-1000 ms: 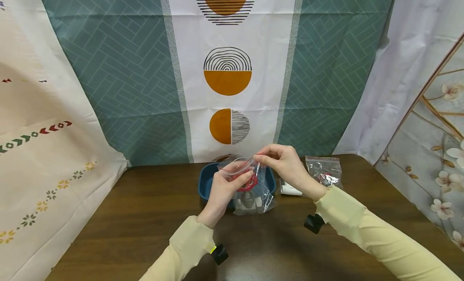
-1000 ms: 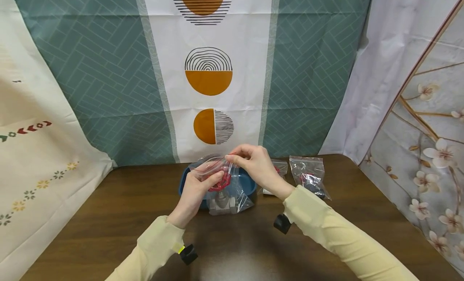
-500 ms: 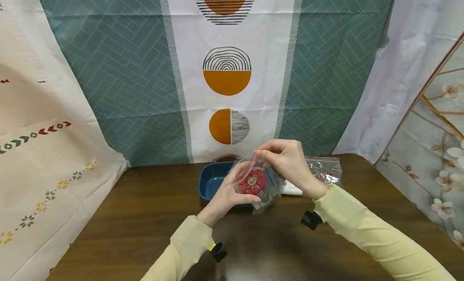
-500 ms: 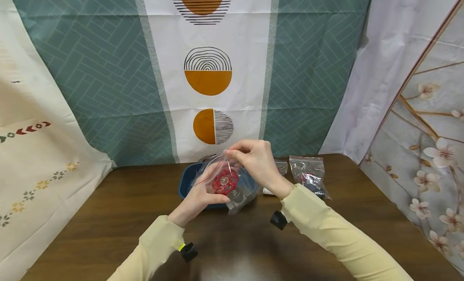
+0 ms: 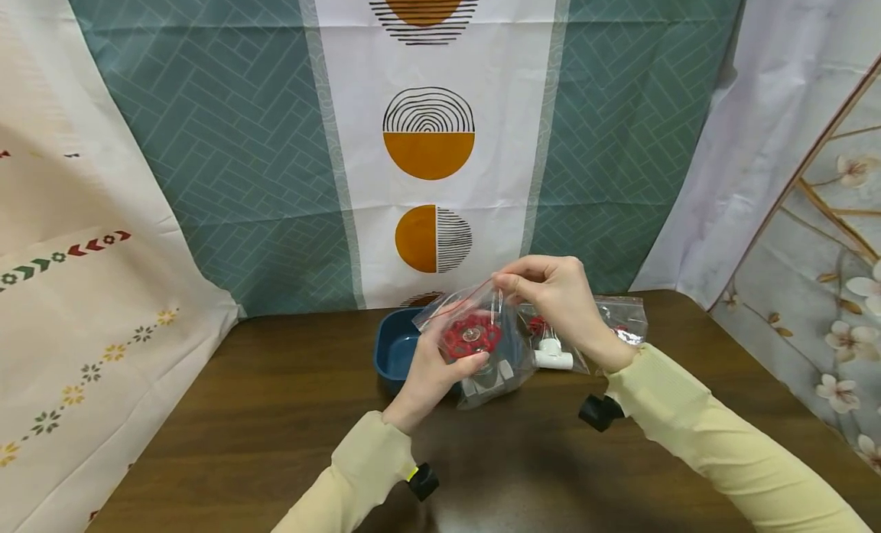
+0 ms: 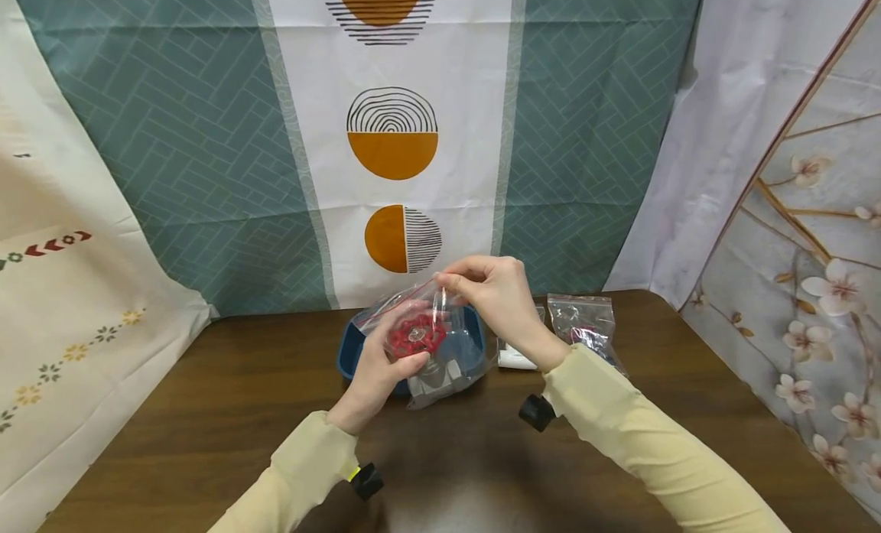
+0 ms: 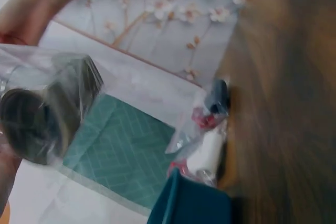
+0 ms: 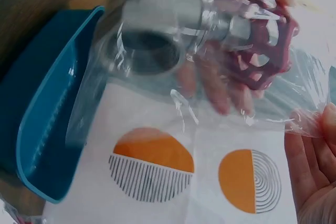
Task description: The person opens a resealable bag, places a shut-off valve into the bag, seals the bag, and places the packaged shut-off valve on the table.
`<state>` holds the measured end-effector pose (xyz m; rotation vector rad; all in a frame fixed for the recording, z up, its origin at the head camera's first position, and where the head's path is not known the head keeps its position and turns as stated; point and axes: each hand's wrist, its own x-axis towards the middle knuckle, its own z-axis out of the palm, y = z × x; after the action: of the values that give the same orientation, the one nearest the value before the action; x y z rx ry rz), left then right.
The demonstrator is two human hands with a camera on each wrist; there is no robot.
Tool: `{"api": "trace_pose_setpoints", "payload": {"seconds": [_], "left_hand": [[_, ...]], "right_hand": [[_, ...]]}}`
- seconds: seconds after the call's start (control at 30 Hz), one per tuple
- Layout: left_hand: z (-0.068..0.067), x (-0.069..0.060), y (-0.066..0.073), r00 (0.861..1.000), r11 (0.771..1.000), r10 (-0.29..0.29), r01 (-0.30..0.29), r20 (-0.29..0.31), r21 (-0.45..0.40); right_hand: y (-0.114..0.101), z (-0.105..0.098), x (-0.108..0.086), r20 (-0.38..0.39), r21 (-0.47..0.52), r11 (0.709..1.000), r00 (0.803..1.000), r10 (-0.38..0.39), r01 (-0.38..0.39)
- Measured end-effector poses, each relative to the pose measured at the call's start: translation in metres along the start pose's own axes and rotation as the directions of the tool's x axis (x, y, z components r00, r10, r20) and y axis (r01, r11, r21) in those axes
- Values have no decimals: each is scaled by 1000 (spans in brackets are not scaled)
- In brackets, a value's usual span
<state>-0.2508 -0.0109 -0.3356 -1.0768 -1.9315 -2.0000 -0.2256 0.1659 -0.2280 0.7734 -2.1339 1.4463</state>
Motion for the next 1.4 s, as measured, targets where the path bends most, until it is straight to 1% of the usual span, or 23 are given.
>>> {"api": "trace_pose_setpoints", "payload": {"seconds": [0.13,0.23,0.37,0.47,0.53,0.6,0.67,0.73,0.77,0.83,0.9,0.97,1.03,1.13,1.23,1.4], "left_hand": [[-2,0,3,1000,1000,1,-2,-10,-17],[-4,-1,6,1000,999,-28,28,-10,-15],[-6,-1,8,998,998,-64,64,6,-8],[-6,-1,9,997,997,-83,83,11,-2],[-5,-2,9,995,995,-102,102,4,2],[-3,-2,9,991,991,-133,134,-8,3],[-1,-3,9,985,985,-172,172,-18,-3],[2,-3,9,981,981,-193,193,-16,-26],[4,-3,7,980,979,-199,198,-14,-48],[6,-2,5,981,977,-195,194,-12,-90],[8,-2,2,986,979,-166,164,-4,-120],[9,-1,2,989,980,-150,148,-2,-133],[11,-1,8,991,985,-132,130,-2,-115],[12,-1,21,994,991,-112,112,0,-78],[13,-1,31,997,996,-77,77,1,-37],[10,-1,38,995,995,-95,95,19,-6]], "right_hand": [[6,-3,-1,10,36,998,999,43,-43],[18,-4,-1,27,78,994,997,69,-71],[35,-6,0,47,129,988,995,82,-88],[41,-7,0,69,149,985,994,79,-89],[44,-8,0,95,165,981,991,89,-104],[46,-8,-1,113,178,977,989,100,-119],[47,-7,-1,108,184,975,989,106,-125],[47,-5,-2,79,180,978,992,94,-107],[44,-3,-2,59,170,981,995,86,-94],[35,0,-3,18,136,988,998,66,-68],[25,2,-3,-8,97,994,999,44,-43],[15,4,-3,-24,69,997,999,40,-38],[14,4,-3,-33,52,998,999,42,-41],[16,2,-2,-39,55,997,998,56,-54],[17,0,-2,-41,39,998,998,54,-52],[15,-2,-2,-32,18,999,999,40,-39]]}}
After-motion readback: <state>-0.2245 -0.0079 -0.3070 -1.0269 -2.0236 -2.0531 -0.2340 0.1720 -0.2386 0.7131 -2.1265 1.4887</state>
